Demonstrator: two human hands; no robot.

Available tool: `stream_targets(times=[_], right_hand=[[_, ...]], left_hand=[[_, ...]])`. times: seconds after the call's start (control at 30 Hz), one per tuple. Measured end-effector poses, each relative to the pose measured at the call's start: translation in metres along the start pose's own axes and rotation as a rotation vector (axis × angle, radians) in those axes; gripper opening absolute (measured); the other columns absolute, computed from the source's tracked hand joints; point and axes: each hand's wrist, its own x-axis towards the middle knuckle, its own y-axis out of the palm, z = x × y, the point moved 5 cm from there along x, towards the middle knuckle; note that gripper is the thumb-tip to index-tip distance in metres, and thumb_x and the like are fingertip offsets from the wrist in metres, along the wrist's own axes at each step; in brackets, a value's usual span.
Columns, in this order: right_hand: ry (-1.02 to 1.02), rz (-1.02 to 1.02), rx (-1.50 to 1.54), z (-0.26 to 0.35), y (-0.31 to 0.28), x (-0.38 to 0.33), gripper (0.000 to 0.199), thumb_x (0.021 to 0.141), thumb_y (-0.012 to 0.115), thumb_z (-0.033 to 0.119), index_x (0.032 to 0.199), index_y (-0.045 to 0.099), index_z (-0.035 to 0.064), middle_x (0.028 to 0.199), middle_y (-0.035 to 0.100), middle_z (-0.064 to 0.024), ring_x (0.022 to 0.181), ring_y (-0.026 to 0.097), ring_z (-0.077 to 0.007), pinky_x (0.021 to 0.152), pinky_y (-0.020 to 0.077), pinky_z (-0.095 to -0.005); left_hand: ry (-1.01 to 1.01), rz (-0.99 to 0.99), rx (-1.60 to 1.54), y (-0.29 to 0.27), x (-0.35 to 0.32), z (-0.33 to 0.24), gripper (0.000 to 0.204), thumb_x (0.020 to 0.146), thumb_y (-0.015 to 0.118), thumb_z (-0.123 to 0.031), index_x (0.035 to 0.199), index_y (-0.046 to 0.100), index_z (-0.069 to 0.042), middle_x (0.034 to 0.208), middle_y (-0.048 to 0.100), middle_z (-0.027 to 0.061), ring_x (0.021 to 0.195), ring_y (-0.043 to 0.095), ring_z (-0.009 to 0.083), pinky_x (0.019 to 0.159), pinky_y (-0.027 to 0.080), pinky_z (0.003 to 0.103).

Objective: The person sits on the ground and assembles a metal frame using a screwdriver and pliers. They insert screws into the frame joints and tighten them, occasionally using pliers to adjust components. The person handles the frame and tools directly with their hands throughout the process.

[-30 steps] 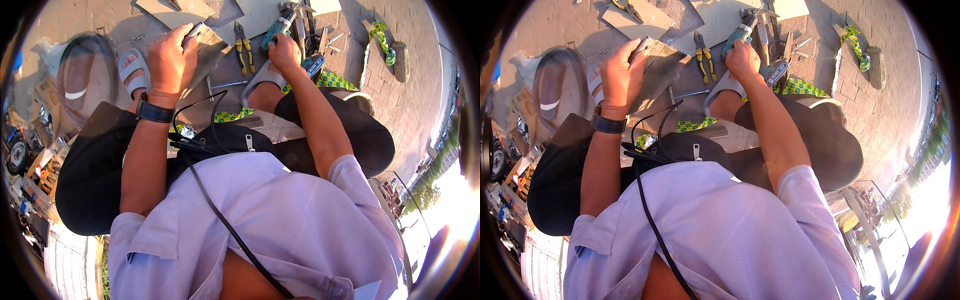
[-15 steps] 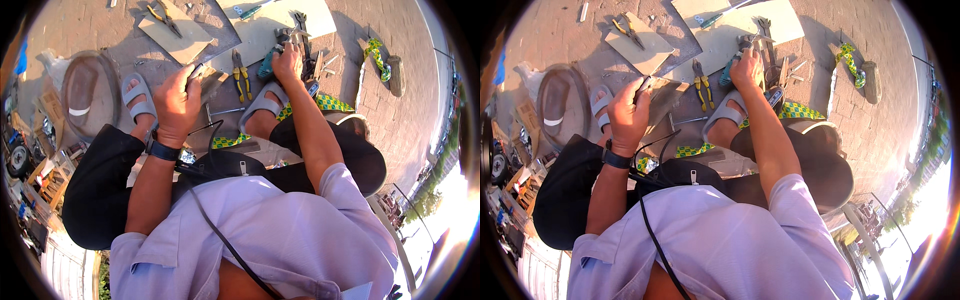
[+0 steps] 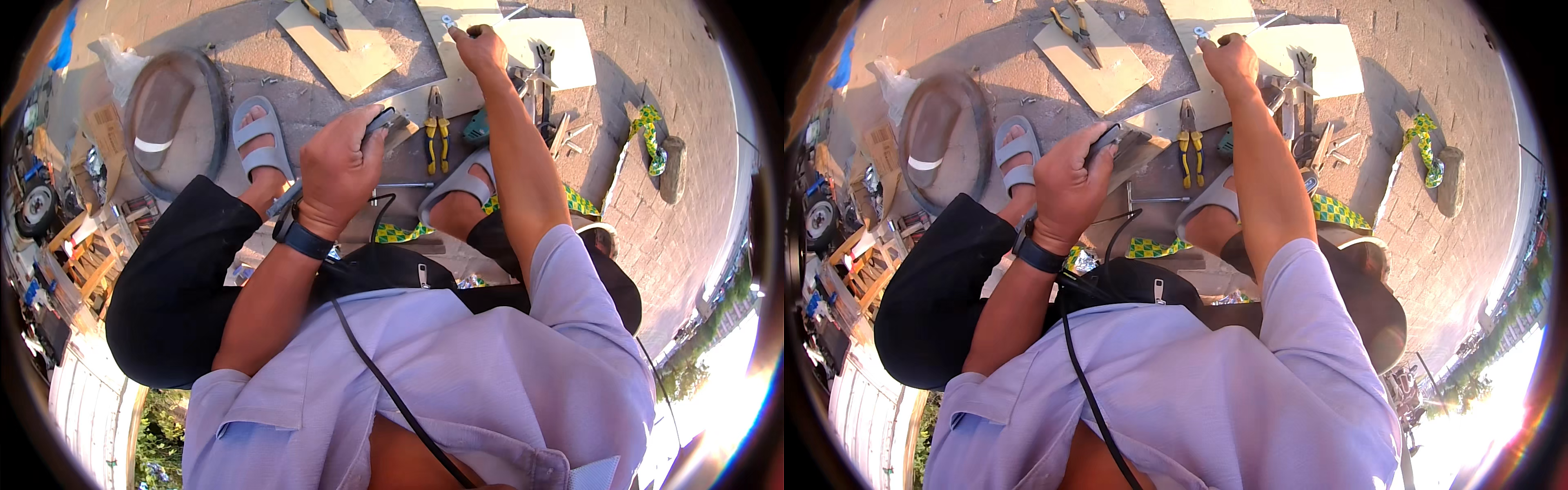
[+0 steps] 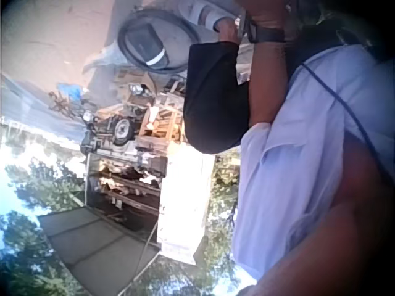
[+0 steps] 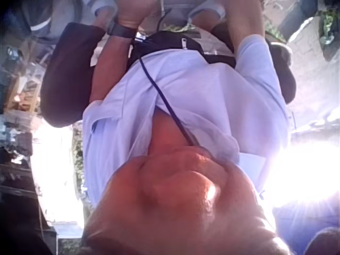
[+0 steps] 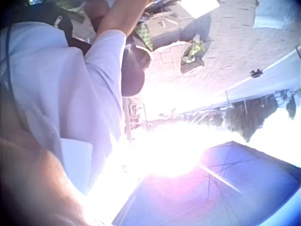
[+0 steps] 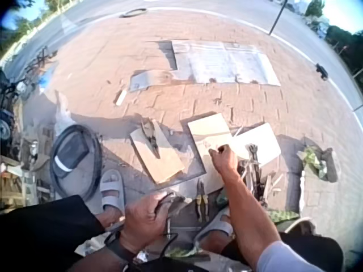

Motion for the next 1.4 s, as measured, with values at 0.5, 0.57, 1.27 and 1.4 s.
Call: stream_targets(times=[0.5,0.57,1.27,1.4], right_hand=[[-0.087,-0.029,0.652,0.001,-0.171,-0.332,0.032,0.094,0.064,0.012,0.122,0.065,-0.0024,0.11,0.071,-0.0139,0.1,0.066,-0.017,0.09,0.052,-0.0304],[-0.113,-0.007,0.653,-0.001,-0.166,-0.365,0.03,0.094,0.064,0.012,0.12,0.065,-0.0016,0.105,0.071,-0.01,0.096,0.064,-0.0131,0.089,0.0515,-0.0295],[-0.264,-0.091,0.59,-0.014,-0.147,-0.387,0.03,0.091,0.064,0.014,0.116,0.066,-0.002,0.096,0.069,-0.0122,0.088,0.066,-0.0163,0.081,0.0528,-0.0318],[-0.222,-0.035,0.667,-0.006,-0.15,-0.39,0.028,0.091,0.064,0.011,0.116,0.065,-0.0023,0.095,0.069,-0.0124,0.086,0.065,-0.0161,0.08,0.0526,-0.0325]], left_hand=[[0.024,-0.061,0.082,0.005,0.006,0.02,0.024,0.087,0.068,-0.024,0.105,0.076,-0.01,0.09,0.072,0.0198,0.086,0.07,0.0418,0.076,0.057,0.047],[0.027,-0.08,0.086,0.005,0.009,0.025,0.025,0.087,0.068,-0.025,0.105,0.076,-0.01,0.091,0.072,0.0205,0.088,0.069,0.0422,0.077,0.057,0.047],[0.029,0.001,0.139,0.008,0.003,0.014,0.025,0.091,0.068,-0.028,0.108,0.076,-0.011,0.09,0.074,0.015,0.085,0.072,0.0333,0.076,0.055,0.038],[0.021,0.013,0.116,0.008,0.004,0.016,0.025,0.091,0.069,-0.028,0.108,0.076,-0.012,0.09,0.074,0.0151,0.085,0.072,0.033,0.076,0.055,0.037]])
